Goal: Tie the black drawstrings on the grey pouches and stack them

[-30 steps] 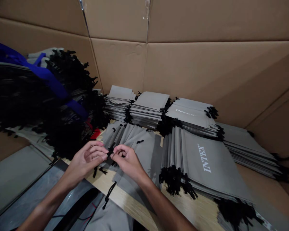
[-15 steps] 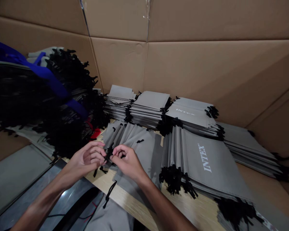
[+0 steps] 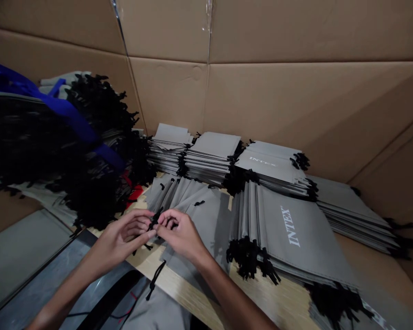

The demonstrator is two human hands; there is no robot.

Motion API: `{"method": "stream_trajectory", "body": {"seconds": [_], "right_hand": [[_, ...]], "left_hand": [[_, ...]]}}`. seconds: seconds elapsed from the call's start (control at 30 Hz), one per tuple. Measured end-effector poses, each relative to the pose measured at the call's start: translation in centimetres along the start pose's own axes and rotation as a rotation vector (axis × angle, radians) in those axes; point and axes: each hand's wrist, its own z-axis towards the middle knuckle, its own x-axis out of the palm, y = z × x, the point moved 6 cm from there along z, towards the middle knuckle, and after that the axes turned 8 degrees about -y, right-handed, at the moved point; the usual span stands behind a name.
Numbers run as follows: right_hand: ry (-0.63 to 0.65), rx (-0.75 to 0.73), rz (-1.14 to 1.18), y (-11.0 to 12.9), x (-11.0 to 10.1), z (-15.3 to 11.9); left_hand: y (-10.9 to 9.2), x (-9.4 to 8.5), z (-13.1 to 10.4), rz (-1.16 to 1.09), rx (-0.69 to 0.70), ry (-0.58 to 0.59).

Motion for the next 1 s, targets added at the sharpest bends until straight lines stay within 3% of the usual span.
{"method": "stream_trajectory", "body": {"seconds": [0.13,0.47,0.7,1.0], "right_hand": [[0.032,-0.016,-0.025,0.5,0.0,-0.1],[0.102,-0.045,-0.184,0.4,0.7,-0.6],[0.202,-0.325,-0.552,1.2,1.8,-0.2],[0.216,-0.467,-0.870,0.8,2.6,0.2]], "left_hand": [[0.3,0.2,-0.1,0.010,0.013,0.042],[1.7,-1.6,-0.2,0.113,0.064,-0.095],[0.8,-2.2,-0.9,0.278,0.107,-0.014],[0.6,-1.7,-1.5,0.543,0.203,0.016]]}}
